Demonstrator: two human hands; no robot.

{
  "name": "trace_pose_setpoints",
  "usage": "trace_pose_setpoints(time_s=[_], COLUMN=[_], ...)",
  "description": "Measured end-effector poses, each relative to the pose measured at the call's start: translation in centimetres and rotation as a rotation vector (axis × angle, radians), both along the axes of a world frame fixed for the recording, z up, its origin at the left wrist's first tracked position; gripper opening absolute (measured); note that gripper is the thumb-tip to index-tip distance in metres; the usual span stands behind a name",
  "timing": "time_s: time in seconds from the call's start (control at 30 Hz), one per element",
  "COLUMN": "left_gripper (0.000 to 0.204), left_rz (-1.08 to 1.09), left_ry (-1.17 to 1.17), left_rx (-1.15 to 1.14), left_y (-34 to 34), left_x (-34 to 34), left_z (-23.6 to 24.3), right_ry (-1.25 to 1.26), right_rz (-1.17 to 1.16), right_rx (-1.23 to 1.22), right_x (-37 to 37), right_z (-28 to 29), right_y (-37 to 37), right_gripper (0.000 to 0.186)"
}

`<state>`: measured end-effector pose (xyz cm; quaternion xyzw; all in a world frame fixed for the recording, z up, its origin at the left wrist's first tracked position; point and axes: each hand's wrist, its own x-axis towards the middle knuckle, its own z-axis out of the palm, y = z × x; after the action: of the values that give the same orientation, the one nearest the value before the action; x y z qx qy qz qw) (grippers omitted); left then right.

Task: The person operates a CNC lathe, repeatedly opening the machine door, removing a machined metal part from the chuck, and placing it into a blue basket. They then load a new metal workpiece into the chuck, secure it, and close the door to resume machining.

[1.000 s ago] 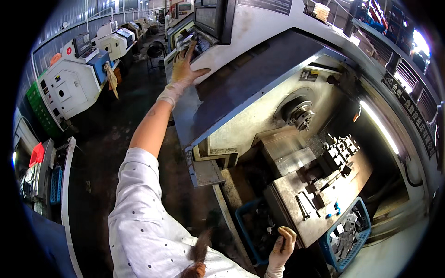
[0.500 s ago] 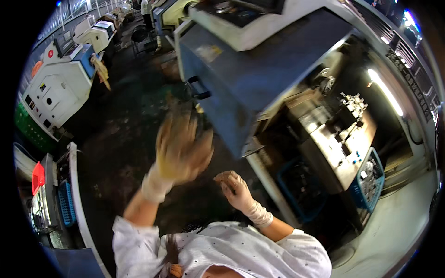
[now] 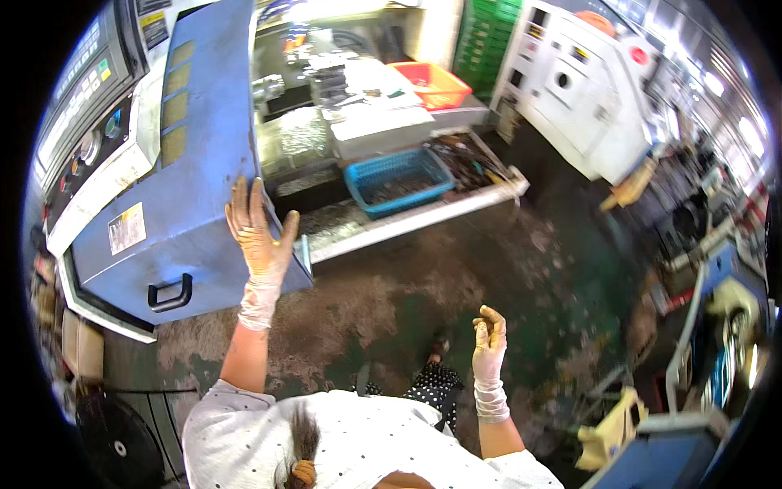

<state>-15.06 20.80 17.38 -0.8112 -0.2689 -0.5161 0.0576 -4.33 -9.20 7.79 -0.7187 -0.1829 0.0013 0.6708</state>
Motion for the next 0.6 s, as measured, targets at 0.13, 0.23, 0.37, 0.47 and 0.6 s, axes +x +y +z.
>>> trace_pose_setpoints(time_s=[0.13, 0.23, 0.37, 0.47, 0.6], left_gripper=[0.056, 0.045, 0.04, 0.036, 0.034], left_rz=[0.423, 0.556, 0.679, 0.761, 0.83], left_ry=[0.066, -0.089, -0.189, -0.141, -0.15], left_rx=[0.045, 0.174, 0.22, 0.191, 0.16], left_y=[0.5, 0.5, -0.3, -0.5, -0.6], left_x=[1.6, 1.6, 1.0, 1.9, 1.9], left_z=[0.2, -1.2, -2.2, -2.2, -3.0], right_ry=[-0.121, -0.323, -0.192, 0.078, 0.314], right_rz=[0.275, 0.584, 1.015, 1.212, 0.877], right_rx=[0.024, 0.086, 0.18, 0.032, 0.041], right_x=[8.4, 13.4, 14.6, 15.5, 18.1], right_z=[-0.4, 1.5, 4.1, 4.7, 5.7], right_y=[10.3, 19.6, 35.9, 49.8, 63.6], right_gripper=[0.019, 0.019, 0.015, 0.019, 0.028])
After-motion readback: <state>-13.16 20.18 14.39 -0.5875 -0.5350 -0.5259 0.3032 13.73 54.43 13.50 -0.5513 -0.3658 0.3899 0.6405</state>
